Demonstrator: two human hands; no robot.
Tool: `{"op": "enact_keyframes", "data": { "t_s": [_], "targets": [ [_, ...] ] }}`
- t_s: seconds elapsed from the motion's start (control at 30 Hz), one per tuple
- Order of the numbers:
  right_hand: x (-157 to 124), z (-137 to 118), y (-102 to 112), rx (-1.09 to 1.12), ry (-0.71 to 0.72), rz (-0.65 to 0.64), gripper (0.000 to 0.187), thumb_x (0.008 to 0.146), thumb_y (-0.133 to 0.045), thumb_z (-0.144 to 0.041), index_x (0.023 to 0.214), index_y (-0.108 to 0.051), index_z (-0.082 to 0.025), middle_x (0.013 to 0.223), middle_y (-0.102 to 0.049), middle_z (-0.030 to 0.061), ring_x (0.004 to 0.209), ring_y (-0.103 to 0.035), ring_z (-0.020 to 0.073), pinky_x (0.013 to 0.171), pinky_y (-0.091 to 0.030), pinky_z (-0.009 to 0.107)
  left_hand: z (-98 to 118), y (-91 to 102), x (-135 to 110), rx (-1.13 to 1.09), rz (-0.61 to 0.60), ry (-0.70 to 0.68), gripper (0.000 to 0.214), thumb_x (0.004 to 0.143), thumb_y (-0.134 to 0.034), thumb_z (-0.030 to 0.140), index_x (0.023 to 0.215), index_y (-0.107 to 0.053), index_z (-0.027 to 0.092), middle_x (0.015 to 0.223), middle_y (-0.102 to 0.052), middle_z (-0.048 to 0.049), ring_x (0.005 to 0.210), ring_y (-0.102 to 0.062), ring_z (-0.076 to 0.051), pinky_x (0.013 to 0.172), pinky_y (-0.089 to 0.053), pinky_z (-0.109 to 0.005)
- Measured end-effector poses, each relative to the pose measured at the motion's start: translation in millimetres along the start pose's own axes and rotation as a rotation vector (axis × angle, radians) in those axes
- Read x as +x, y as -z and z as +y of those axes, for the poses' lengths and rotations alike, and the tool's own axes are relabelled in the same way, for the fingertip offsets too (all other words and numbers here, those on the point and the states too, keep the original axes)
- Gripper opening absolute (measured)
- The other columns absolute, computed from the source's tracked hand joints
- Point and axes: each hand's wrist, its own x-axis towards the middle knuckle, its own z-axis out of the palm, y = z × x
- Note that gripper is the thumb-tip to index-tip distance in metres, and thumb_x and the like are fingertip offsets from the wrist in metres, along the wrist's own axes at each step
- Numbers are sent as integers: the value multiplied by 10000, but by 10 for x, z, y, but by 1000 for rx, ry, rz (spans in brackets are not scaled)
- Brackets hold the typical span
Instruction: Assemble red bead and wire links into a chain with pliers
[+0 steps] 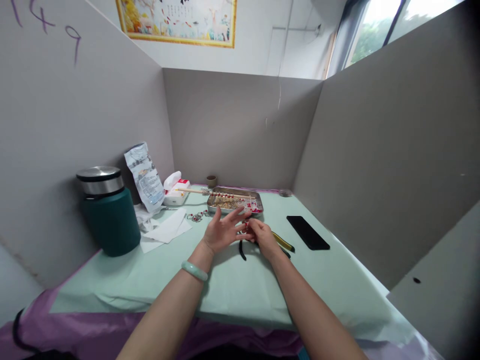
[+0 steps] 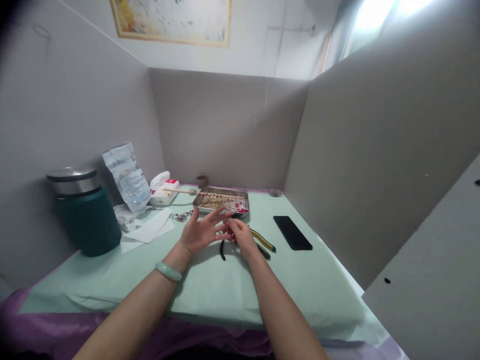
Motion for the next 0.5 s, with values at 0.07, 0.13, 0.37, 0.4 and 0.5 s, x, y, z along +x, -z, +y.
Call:
{"op": "enact_keyframes", "data": {
  "t_s": [0.07, 0.13, 0.37, 0.4, 0.5],
  "targets": [
    [-8, -38, 10, -8, 0, -22, 380, 798, -568, -563, 851, -600, -187, 681, -547, -16, 503, -428, 89, 450, -334, 217, 17, -8, -2, 3, 21, -22, 701, 821, -312, 716, 1255, -552, 221, 1408, -451, -119, 1272, -400, -356, 951, -384, -547],
    [-21, -71, 11, -20, -1, -39, 346, 768, -628, -519, 902, -604, -202, 703, -556, -24, 516, -430, 88, 484, -351, 223, 23, -14, -3, 17, 39, -31, 694, 817, -327, 717, 1247, -557, 223, 1414, -445, -117, 1277, -397, -349, 949, -390, -540],
    [-30, -12, -36, -25, -68, -18, 345, 747, -651, -512, 727, -582, -175, 648, -573, -18, 524, -456, 95, 492, -327, 226, -26, -8, -1, 69, 24, 18, 671, 825, -347, 700, 1260, -553, 233, 1415, -446, -120, 1259, -420, -354, 910, -426, -506],
    [-26, 0, -39, -23, -76, -15, 352, 745, -653, -516, 718, -577, -174, 642, -572, -17, 518, -453, 93, 484, -320, 223, -28, -7, -1, 69, 18, 20, 670, 828, -347, 696, 1264, -551, 231, 1411, -450, -123, 1257, -423, -353, 911, -424, -504],
    [-15, 4, -29, -1, -87, -20, 364, 770, -619, -540, 764, -590, -177, 671, -578, -12, 514, -449, 90, 467, -304, 216, -14, -1, 0, 35, 26, -2, 694, 810, -359, 714, 1270, -545, 228, 1401, -460, -131, 1223, -457, -354, 929, -404, -524]
  ]
}}
